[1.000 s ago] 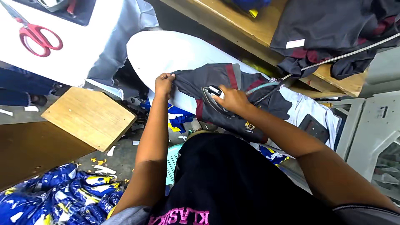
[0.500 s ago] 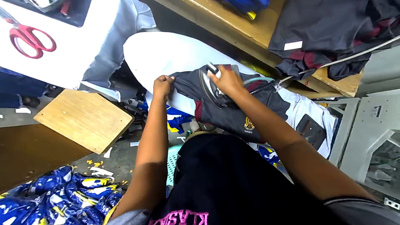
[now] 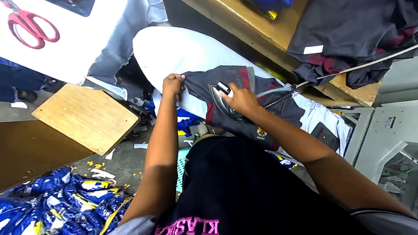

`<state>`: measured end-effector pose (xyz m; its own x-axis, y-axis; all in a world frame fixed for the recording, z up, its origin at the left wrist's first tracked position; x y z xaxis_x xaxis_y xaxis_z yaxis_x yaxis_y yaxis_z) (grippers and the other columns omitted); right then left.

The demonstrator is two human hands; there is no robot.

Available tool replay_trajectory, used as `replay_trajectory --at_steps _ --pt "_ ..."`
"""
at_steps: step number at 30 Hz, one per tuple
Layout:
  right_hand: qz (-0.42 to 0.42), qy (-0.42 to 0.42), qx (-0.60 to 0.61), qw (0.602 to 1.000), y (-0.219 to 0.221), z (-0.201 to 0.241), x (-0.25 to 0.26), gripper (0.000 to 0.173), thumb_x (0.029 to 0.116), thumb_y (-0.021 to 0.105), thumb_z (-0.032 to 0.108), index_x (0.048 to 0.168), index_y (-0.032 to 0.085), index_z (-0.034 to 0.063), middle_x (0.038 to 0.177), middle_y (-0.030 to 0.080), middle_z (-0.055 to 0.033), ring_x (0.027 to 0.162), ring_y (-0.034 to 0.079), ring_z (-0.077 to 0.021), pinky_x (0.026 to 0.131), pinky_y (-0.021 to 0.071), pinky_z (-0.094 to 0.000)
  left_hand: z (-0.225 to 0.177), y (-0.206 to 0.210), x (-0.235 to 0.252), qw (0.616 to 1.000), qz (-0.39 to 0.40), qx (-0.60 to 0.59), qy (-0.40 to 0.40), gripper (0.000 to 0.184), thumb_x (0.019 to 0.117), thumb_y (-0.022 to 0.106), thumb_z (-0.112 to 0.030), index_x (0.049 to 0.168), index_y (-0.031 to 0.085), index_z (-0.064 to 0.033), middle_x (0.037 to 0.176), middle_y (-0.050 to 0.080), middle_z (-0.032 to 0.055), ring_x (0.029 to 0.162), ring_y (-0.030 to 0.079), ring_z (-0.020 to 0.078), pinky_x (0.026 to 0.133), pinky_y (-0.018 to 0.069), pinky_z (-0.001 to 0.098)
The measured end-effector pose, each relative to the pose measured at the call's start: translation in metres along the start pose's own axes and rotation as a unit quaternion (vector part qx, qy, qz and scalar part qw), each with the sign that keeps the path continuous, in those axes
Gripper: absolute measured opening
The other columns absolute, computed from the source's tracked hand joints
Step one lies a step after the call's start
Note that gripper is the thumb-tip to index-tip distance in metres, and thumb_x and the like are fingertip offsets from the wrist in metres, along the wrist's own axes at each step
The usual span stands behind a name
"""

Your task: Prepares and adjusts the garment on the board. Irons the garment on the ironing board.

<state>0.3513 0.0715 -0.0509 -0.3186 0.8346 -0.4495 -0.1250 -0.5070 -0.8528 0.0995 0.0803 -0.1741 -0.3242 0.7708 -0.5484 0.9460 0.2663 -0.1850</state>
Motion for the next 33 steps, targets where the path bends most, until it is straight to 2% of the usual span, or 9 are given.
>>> replay_trajectory --at_steps 5,11,16,18,20,22,24,29,33 --pt "-0.011 0.049 0.007 0.999 -0.019 -0.015 0.012 0.06 0.106 0.048 0.055 0.141 0.055 0.0069 0.106 0.071 -0.0262 0.099 0.07 -0.048 0.081 0.0527 -0.066 0.0 0.0 -0.001 1.0 -0.001 -0.014 -0.011 0.018 0.104 0.061 -0.021 0.112 0.062 -0.0038 0.087 0.058 0.001 0.061 0.049 0.0034 0.059 0.0451 0.0201" --pt "-0.071 0.156 0.034 0.985 -0.052 -0.069 0.028 0.065 0.1056 0.047 0.056 0.144 0.052 0.0037 0.114 0.068 -0.0299 0.107 0.067 -0.0501 0.087 0.0505 -0.0682 -0.001 0.001 -0.002 1.0 -0.003 -0.011 -0.009 0.021 0.1039 0.061 -0.02 0.114 0.063 -0.0028 0.087 0.058 0.0019 0.062 0.049 0.0047 0.06 0.045 0.0222" --pt "-0.088 0.182 0.066 0.977 -0.062 -0.099 0.02 0.066 0.1051 0.049 0.056 0.144 0.052 0.0029 0.117 0.067 -0.031 0.11 0.066 -0.0498 0.091 0.0488 -0.0687 -0.004 0.002 -0.003 1.0 0.002 -0.02 -0.018 0.022 0.1049 0.06 -0.022 0.116 0.062 -0.0029 0.089 0.059 0.0026 0.063 0.051 0.0049 0.06 0.046 0.0221" --pt "-0.094 0.179 0.071 0.977 -0.058 -0.1 0.014 0.065 0.1053 0.049 0.056 0.144 0.052 0.003 0.114 0.068 -0.0307 0.108 0.066 -0.0496 0.089 0.0494 -0.0681 -0.005 0.002 -0.009 0.999 -0.008 -0.032 -0.016 0.03 0.104 0.061 -0.025 0.124 0.06 -0.0024 0.097 0.061 0.005 0.069 0.056 0.0066 0.064 0.049 0.0236" --pt "-0.093 0.17 0.075 0.978 -0.05 -0.099 0.012 0.064 0.1054 0.049 0.055 0.143 0.053 0.0033 0.111 0.069 -0.0301 0.105 0.067 -0.0499 0.088 0.0497 -0.0681 -0.008 0.004 -0.017 0.999 -0.019 -0.036 0.005 0.052 0.1023 0.063 -0.026 0.144 0.044 0.0 0.119 0.062 0.0159 0.089 0.061 0.0157 0.08 0.0523 0.0333" --pt "-0.09 0.171 0.078 0.978 -0.045 -0.095 0.019 0.063 0.1054 0.049 0.055 0.143 0.054 0.0043 0.11 0.069 -0.0289 0.104 0.068 -0.049 0.086 0.0506 -0.0674 -0.012 0.008 -0.021 0.998 -0.036 -0.038 0.036 0.07 0.0995 0.067 -0.025 0.155 0.03 -0.0016 0.123 0.064 0.0212 0.098 0.064 0.0212 0.087 0.0527 0.0389" --pt "-0.087 0.177 0.079 0.977 -0.051 -0.09 0.032 0.064 0.1054 0.049 0.055 0.144 0.053 0.0042 0.114 0.069 -0.0288 0.107 0.067 -0.0484 0.089 0.0504 -0.0675 -0.011 0.014 -0.019 0.998 -0.025 -0.03 0.047 0.076 0.0982 0.068 -0.024 0.158 0.026 -0.0051 0.125 0.062 0.0239 0.105 0.063 0.0257 0.093 0.0521 0.0427" --pt "-0.108 0.188 0.109 0.97 -0.077 -0.086 0.076 0.064 0.1056 0.048 0.055 0.144 0.053 0.0039 0.127 0.066 -0.0258 0.12 0.064 -0.0432 0.098 0.0489 -0.0641 -0.017 0.026 -0.014 0.998 0.008 0.0 0.062 0.066 0.0954 0.068 -0.009 0.154 0.038 -0.0057 0.134 0.06 0.0262 0.114 0.064 0.0299 0.098 0.0517 0.0458" --pt "-0.102 0.163 0.113 0.975 -0.077 -0.084 0.08 0.064 0.1051 0.05 0.055 0.144 0.054 0.0036 0.125 0.066 -0.0258 0.117 0.065 -0.0432 0.096 0.0489 -0.0649 -0.012 0.03 -0.014 0.997 0.034 -0.005 0.068 0.059 0.0945 0.063 0.003 0.15 0.045 -0.0051 0.134 0.061 0.0246 0.113 0.065 0.0275 0.097 0.0531 0.0433"
Point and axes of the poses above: each hand's wrist, its own x-axis towards the middle knuckle, its own y-axis out of the palm, z = x × y, the point moved 5 cm from there along x, towards the middle knuckle
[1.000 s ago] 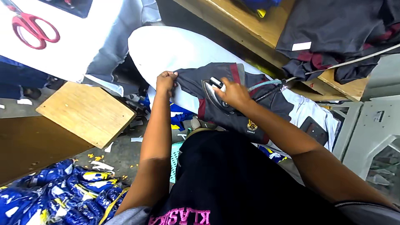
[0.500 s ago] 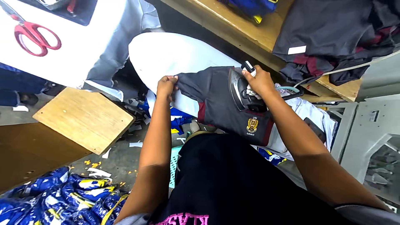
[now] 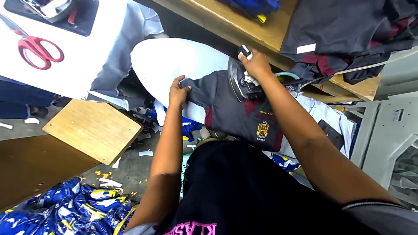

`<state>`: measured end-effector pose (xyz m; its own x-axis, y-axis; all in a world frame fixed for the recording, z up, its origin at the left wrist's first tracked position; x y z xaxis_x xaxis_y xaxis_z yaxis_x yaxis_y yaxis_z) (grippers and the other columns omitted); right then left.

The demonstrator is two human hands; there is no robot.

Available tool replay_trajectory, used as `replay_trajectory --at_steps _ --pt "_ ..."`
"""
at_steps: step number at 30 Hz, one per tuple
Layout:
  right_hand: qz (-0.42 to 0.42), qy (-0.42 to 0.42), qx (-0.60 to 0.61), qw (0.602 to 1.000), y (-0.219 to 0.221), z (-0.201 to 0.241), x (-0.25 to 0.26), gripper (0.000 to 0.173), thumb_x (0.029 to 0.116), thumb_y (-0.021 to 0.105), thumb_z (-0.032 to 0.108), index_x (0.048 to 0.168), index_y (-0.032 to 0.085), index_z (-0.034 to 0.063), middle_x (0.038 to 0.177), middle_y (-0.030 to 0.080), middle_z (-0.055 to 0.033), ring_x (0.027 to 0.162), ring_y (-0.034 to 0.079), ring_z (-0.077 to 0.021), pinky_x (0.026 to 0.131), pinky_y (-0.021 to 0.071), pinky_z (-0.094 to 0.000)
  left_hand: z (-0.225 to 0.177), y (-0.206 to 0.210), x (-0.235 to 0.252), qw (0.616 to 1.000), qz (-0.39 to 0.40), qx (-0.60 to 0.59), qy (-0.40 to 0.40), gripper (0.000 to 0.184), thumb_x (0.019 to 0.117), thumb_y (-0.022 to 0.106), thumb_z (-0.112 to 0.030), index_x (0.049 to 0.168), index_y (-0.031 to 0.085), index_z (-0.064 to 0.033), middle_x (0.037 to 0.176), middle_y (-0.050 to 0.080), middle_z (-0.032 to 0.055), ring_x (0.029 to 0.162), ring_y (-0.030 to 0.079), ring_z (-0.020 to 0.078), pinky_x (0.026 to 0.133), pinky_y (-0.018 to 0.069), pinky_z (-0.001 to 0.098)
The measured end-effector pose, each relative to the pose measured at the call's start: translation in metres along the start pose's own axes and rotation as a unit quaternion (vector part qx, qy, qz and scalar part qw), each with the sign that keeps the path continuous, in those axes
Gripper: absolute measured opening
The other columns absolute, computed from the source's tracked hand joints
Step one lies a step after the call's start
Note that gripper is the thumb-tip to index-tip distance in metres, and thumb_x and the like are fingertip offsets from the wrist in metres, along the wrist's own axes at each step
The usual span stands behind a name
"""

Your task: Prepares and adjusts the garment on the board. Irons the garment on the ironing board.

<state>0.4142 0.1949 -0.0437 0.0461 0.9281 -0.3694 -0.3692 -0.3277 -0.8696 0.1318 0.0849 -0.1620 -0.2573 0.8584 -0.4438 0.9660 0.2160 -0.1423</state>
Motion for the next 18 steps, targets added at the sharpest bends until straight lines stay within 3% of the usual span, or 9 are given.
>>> replay_trajectory --at_steps 3,8,14,18 --pt "0.033 -0.046 -0.013 0.998 0.006 0.0 -0.017 0.062 0.1049 0.051 0.054 0.139 0.056 0.0028 0.116 0.068 -0.0267 0.11 0.066 -0.0447 0.093 0.0496 -0.0654 0.005 -0.002 0.001 1.0 0.013 -0.01 0.002 0.052 0.0949 0.059 0.007 0.146 0.052 -0.0038 0.133 0.061 0.0223 0.112 0.063 0.0241 0.097 0.0524 0.0414" --pt "0.048 -0.057 -0.018 0.997 0.017 0.016 -0.025 0.061 0.1045 0.052 0.054 0.139 0.057 0.0044 0.117 0.069 -0.0257 0.11 0.067 -0.0437 0.091 0.0507 -0.0644 0.009 -0.003 0.005 0.998 0.018 -0.064 0.017 0.044 0.0979 0.049 0.01 0.139 0.059 -0.0022 0.142 0.059 0.0148 0.123 0.06 0.0191 0.102 0.0504 0.0384" --pt "0.036 -0.044 -0.002 0.998 0.013 0.048 0.011 0.063 0.1055 0.049 0.055 0.145 0.054 0.0065 0.129 0.066 -0.0218 0.122 0.064 -0.0387 0.099 0.0493 -0.0608 0.013 -0.003 0.004 0.993 -0.011 -0.115 -0.012 0.046 0.1006 0.049 0.007 0.145 0.054 -0.0036 0.148 0.054 0.0139 0.125 0.059 0.0184 0.102 0.0499 0.0367" --pt "0.067 -0.096 -0.034 0.993 0.02 0.046 -0.008 0.062 0.1046 0.051 0.055 0.143 0.055 0.0064 0.121 0.068 -0.0239 0.115 0.066 -0.0419 0.095 0.0503 -0.0635 0.019 -0.004 0.004 0.993 -0.008 -0.119 -0.015 0.046 0.1016 0.05 0.004 0.147 0.051 -0.0022 0.148 0.053 0.0153 0.126 0.058 0.0185 0.103 0.0498 0.0365"
Point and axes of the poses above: each hand's wrist, its own x-axis towards the middle knuckle, its own y-axis out of the palm, z = x × y, the point moved 5 cm from there along x, towards the middle knuckle
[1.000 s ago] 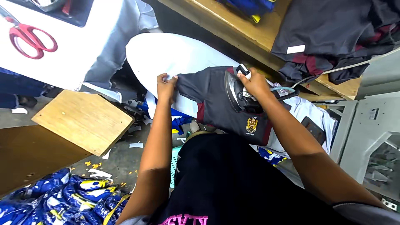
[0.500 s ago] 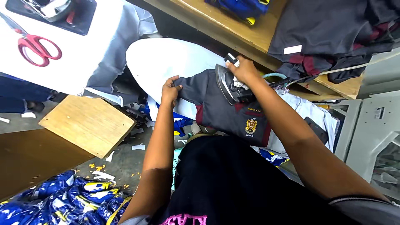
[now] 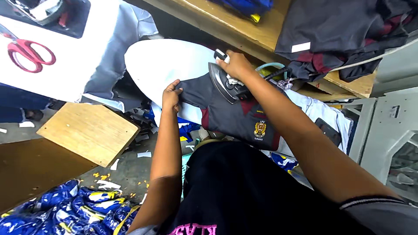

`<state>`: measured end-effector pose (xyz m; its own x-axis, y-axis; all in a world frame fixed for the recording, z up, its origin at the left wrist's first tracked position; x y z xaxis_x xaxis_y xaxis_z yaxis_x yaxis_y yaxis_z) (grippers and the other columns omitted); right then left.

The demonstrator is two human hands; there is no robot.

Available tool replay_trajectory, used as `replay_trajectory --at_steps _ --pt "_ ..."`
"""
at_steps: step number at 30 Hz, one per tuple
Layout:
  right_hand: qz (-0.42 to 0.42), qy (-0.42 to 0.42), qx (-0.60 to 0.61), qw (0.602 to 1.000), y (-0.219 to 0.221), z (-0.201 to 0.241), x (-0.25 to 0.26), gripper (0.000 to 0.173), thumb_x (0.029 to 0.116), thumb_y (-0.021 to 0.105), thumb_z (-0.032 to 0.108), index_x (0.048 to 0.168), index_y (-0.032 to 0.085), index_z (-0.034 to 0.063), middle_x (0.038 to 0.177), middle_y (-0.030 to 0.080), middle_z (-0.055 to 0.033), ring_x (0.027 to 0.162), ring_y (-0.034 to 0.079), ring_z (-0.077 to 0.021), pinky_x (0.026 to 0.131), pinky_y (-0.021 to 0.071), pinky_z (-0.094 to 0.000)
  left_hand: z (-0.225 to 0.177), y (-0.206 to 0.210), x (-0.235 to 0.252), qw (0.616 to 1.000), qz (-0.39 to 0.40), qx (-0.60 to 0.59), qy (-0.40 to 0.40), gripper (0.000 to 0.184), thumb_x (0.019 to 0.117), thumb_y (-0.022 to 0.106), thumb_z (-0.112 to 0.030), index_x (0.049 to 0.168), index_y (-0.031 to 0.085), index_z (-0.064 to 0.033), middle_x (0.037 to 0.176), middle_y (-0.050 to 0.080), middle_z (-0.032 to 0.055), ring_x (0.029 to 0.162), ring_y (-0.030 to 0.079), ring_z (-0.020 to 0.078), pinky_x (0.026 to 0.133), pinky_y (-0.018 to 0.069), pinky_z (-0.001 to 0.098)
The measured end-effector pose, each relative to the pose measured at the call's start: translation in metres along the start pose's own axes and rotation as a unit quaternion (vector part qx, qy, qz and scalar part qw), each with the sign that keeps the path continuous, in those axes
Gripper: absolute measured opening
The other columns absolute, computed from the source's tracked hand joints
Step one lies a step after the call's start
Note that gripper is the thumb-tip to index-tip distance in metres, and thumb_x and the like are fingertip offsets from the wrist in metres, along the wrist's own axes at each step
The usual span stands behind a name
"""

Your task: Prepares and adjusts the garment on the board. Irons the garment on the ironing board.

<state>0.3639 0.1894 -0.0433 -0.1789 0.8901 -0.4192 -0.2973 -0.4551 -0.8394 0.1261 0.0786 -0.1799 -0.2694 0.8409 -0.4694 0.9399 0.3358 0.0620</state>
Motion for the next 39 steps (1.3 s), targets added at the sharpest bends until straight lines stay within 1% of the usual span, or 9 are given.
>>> replay_trajectory --at_steps 3,6,15,20,24,28,31,34,39 --pt "0.032 -0.041 -0.041 0.998 0.015 -0.009 -0.032 0.061 0.1046 0.051 0.055 0.141 0.056 0.0066 0.112 0.069 -0.0256 0.107 0.068 -0.0457 0.088 0.0514 -0.0662 -0.001 -0.001 -0.003 1.0 0.004 0.002 -0.01 0.045 0.1018 0.05 0.005 0.146 0.051 -0.0009 0.148 0.053 0.0166 0.127 0.058 0.0205 0.105 0.0495 0.0379" --pt "0.039 -0.04 -0.069 0.996 0.022 -0.019 -0.05 0.062 0.1047 0.05 0.056 0.144 0.054 0.0082 0.111 0.07 -0.0268 0.104 0.068 -0.0479 0.086 0.0517 -0.0665 -0.001 -0.002 -0.001 1.0 0.008 0.001 -0.018 0.045 0.1016 0.05 0.004 0.147 0.051 -0.0017 0.146 0.054 0.0173 0.124 0.06 0.0215 0.103 0.0503 0.0388" --pt "0.015 -0.015 0.0 1.0 0.011 0.021 -0.006 0.062 0.1047 0.052 0.054 0.144 0.055 0.0061 0.124 0.068 -0.0232 0.118 0.065 -0.0408 0.096 0.0502 -0.0626 -0.001 -0.001 0.003 1.0 0.004 0.005 -0.029 0.045 0.1024 0.05 0.003 0.147 0.051 -0.003 0.147 0.053 0.0163 0.124 0.059 0.0204 0.102 0.0505 0.0381" --pt "0.049 -0.086 -0.037 0.994 0.03 0.022 -0.041 0.058 0.1045 0.052 0.053 0.138 0.058 0.0067 0.112 0.07 -0.024 0.107 0.068 -0.044 0.087 0.0521 -0.0646 -0.003 -0.002 0.002 0.999 0.011 0.0 -0.03 0.048 0.1023 0.049 0.004 0.149 0.047 -0.0022 0.15 0.051 0.0169 0.127 0.058 0.0218 0.104 0.0496 0.0396" --pt "0.084 -0.122 -0.078 0.986 0.053 0.0 -0.091 0.056 0.1048 0.052 0.052 0.138 0.058 0.0073 0.104 0.071 -0.025 0.099 0.07 -0.0469 0.081 0.0528 -0.0662 -0.003 -0.002 0.003 0.999 0.019 -0.002 -0.032 0.047 0.1024 0.048 0.004 0.149 0.047 -0.0022 0.149 0.051 0.0168 0.126 0.058 0.0209 0.103 0.05 0.0381" --pt "0.12 -0.147 -0.11 0.976 0.064 -0.019 -0.119 0.055 0.1048 0.052 0.052 0.135 0.06 0.0062 0.104 0.072 -0.0246 0.099 0.07 -0.0467 0.08 0.0529 -0.0652 -0.003 -0.002 0.004 0.999 0.019 0.008 -0.026 0.047 0.1023 0.048 0.004 0.149 0.047 -0.0021 0.15 0.051 0.0167 0.125 0.058 0.0208 0.103 0.0499 0.0383" --pt "0.153 -0.111 -0.099 0.977 0.06 -0.043 -0.132 0.057 0.1046 0.052 0.055 0.136 0.059 0.0081 0.104 0.071 -0.0244 0.099 0.069 -0.0459 0.081 0.0524 -0.0651 -0.001 -0.003 0.008 0.999 0.025 0.016 -0.022 0.048 0.1022 0.049 0.004 0.149 0.047 -0.0031 0.149 0.052 0.0154 0.124 0.059 0.0201 0.101 0.0508 0.0376" --pt "0.141 -0.063 -0.048 0.987 0.049 -0.082 -0.15 0.059 0.1035 0.054 0.055 0.14 0.058 0.0095 0.102 0.071 -0.0255 0.097 0.069 -0.0465 0.082 0.0524 -0.0663 0.0 -0.004 0.009 0.999 0.035 0.01 -0.013 0.049 0.1023 0.048 0.004 0.151 0.043 -0.0026 0.147 0.052 0.0163 0.121 0.059 0.0196 0.1 0.0516 0.037" --pt "0.089 0.034 0.024 0.995 0.014 -0.159 -0.205 0.063 0.0937 0.074 0.048 0.143 0.057 0.0127 0.102 0.072 -0.0258 0.095 0.069 -0.047 0.083 0.0516 -0.0688 -0.001 -0.004 0.006 1.0 0.029 0.004 -0.009 0.047 0.1047 0.045 0.001 0.151 0.042 -0.0043 0.144 0.053 0.0141 0.119 0.06 0.017 0.099 0.0516 0.035"
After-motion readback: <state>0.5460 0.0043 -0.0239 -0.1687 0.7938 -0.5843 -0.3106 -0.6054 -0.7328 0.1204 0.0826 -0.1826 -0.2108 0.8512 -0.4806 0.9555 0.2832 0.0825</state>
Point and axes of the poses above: each hand's wrist, its own x-axis towards the middle knuckle, its own y-axis out of the palm, z = x × y, the point moved 5 cm from there along x, towards the middle knuckle
